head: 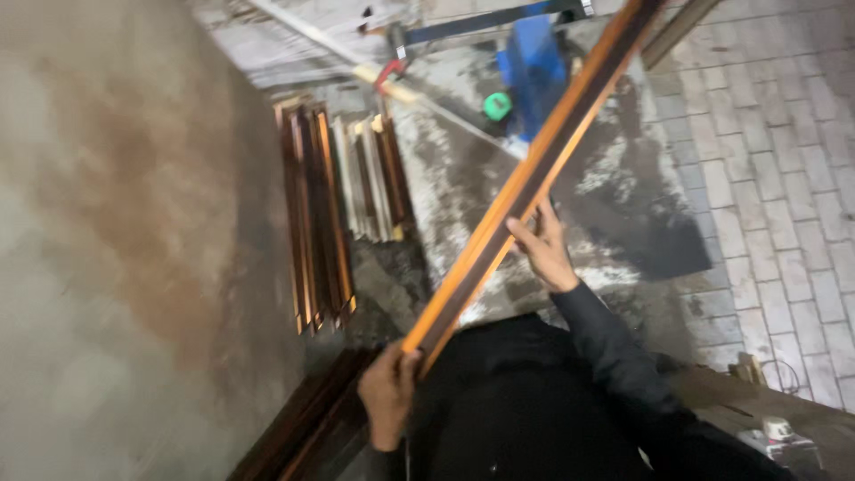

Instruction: The person picks up long wooden picture-frame moulding strips one at a time from a stack, aligns and squares them against each other on the workbench, and marks them with a pencil near the saw fence. The strips are repositioned and stacked in groups as they are worked.

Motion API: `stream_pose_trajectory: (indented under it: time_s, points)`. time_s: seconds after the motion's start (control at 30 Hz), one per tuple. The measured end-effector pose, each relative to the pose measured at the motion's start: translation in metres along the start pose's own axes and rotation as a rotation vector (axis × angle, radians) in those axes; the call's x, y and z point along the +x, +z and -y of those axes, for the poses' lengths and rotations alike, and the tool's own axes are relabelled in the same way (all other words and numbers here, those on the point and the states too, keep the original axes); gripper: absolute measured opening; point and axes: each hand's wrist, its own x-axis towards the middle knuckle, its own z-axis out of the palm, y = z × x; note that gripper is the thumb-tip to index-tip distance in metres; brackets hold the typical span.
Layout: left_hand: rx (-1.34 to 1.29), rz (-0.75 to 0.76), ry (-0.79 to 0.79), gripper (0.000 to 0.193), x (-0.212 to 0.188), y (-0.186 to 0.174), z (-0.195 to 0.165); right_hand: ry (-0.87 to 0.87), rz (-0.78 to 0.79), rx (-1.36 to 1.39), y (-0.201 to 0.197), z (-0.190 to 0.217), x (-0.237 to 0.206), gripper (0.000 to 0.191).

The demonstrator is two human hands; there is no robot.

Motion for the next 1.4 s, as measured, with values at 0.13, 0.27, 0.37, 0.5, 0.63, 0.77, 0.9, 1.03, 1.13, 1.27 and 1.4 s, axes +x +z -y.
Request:
stream_pose_trajectory:
  time_s: [0.13,0.27,0.37,0.5,0.63,0.77,0.9,1.03,1.13,1.27,1.4]
  points:
    - [-0.355,0.152,0.444,0.027,0.037,0.106,-0.012,0.122,-0.185,0.021,-0.13,-0.07,0.037,0.07]
    - [-0.344,0.368,0.053,0.023,0.081,0.21,-0.019,0.168,-0.231,0.04,-0.219,-0.143,0.103,0.073]
    - [-0.396,0.333,0.019,0.02,0.121,0.282,-0.03,0.237,-0.285,0.056,-0.26,-0.173,0.16,0.085]
    - [-0.105,0.266,0.094,0.027,0.181,0.358,-0.042,0.165,-0.254,-0.196,-0.288,-0.182,0.242,0.081]
    - [-0.015,0.021,0.044,0.035,0.23,0.414,-0.068,-0.286,-0.068,-0.974,-0.315,-0.181,0.291,0.106]
    - [-0.105,0.077,-0.093,0.039,0.272,0.442,-0.107,-0.026,0.071,-1.063,-0.316,-0.184,0.285,0.1]
    - [0.088,-0.011,0.029,0.03,0.283,0.45,-0.137,0.038,0.158,-1.102,-0.307,-0.192,0.27,0.103]
    - [0.44,-0.304,0.321,0.031,0.271,0.447,-0.144,0.078,0.168,-1.169,-0.307,-0.2,0.275,0.095]
    - [-0.344,-0.11,-0.237,0.024,0.266,0.446,-0.131,0.108,0.211,-1.115,-0.313,-0.204,0.284,0.097]
    - [-0.007,-0.12,0.198,0.028,0.272,0.449,-0.107,0.196,0.302,-1.157,-0.322,-0.203,0.29,0.109]
    - [0.051,-0.082,0.048,0.024,0.282,0.457,-0.109,0.108,0.324,-1.199,-0.332,-0.206,0.299,0.12]
